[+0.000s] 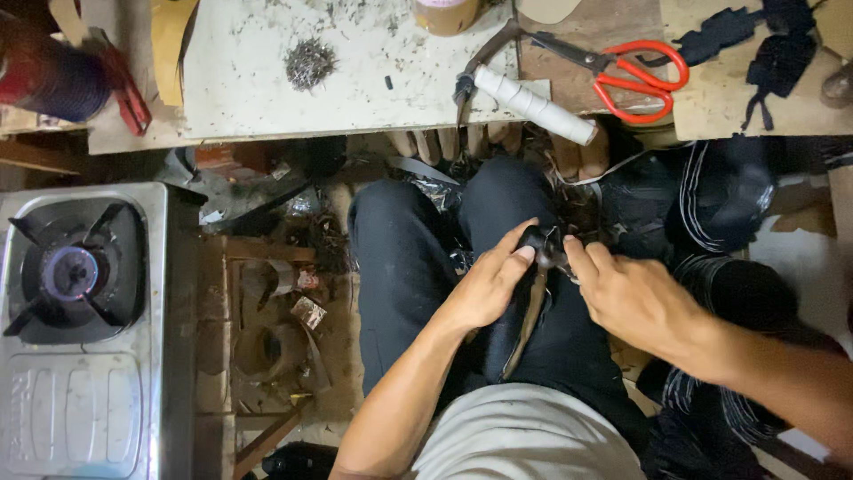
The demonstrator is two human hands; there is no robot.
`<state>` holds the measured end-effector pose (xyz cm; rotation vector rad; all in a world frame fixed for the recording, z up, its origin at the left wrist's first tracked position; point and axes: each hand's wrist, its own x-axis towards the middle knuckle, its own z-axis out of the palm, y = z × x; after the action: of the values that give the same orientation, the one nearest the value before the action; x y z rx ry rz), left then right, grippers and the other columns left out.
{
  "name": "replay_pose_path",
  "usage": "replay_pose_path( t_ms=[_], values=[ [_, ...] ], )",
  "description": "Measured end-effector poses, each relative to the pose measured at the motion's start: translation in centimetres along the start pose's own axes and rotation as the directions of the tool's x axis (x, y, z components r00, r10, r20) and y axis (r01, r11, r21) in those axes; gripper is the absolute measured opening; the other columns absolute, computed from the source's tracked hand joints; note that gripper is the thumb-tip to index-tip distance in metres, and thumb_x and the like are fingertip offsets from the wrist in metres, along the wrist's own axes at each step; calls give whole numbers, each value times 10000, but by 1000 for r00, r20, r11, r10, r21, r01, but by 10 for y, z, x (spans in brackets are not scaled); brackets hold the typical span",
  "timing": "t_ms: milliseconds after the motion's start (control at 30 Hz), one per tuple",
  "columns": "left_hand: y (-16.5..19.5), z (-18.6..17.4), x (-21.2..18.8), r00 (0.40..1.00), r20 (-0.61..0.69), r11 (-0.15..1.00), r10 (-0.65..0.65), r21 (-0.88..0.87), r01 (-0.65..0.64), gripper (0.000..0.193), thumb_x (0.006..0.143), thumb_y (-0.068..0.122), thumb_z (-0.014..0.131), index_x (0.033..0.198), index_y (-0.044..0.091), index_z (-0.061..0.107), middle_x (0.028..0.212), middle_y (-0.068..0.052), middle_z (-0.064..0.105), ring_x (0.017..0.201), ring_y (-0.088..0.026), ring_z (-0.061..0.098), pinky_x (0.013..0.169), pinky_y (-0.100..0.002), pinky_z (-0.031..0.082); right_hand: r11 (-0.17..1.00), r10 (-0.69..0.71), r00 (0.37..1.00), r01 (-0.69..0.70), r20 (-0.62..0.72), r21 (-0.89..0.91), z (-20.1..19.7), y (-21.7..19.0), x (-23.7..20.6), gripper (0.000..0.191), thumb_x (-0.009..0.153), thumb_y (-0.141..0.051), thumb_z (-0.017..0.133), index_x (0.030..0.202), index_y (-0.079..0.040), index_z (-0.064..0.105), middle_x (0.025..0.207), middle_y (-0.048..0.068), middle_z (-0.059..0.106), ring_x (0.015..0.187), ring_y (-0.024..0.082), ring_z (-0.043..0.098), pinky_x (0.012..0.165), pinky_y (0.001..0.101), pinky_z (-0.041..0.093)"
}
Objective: The person sits on the floor and holds a wooden shoe last with a black fabric upper. They heat the last over a gas burner flame, then pull and press the fabric over the last, using pliers to grip and tuck the material and a hammer to set it in place, working around the shoe.
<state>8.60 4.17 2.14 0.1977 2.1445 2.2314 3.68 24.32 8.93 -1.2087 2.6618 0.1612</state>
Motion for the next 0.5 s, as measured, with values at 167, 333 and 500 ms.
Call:
replay_pose_path(
  t_ms=[167, 333, 500],
  values=[
    [6, 17, -4, 978, -162, 931, -135, 316, 181, 460, 986, 183, 477, 1396, -25, 472, 1056, -327, 678, 1003, -500, 662, 907, -519, 509, 948, 38, 992, 2, -119, 320, 7, 1, 0, 549, 852, -135, 621, 1380, 1, 552, 939, 173, 664, 651, 352, 703, 539, 440, 568],
    [13, 31, -3, 976, -192, 903, -101, 395, 171, 453, 965, 168, 496, 1374, -25, 500, 1037, -335, 684, 963, -511, 658, 876, -539, 502, 898, -12, 997, -22, 74, 439, -6, 15, -7, 321, 913, -169, 647, 1197, -24, 614, 930, 153, 707, 723, 362, 701, 581, 457, 556],
    [8, 4, -1, 998, -14, 997, -68, -26, 68, 435, 1034, 175, 470, 1413, -38, 488, 1128, -302, 700, 1092, -465, 674, 971, -492, 493, 985, 112, 992, -118, 53, 125, 5, -8, -6, 564, 895, -157, 599, 1411, 48, 497, 995, 202, 662, 631, 317, 730, 541, 403, 609]
  ],
)
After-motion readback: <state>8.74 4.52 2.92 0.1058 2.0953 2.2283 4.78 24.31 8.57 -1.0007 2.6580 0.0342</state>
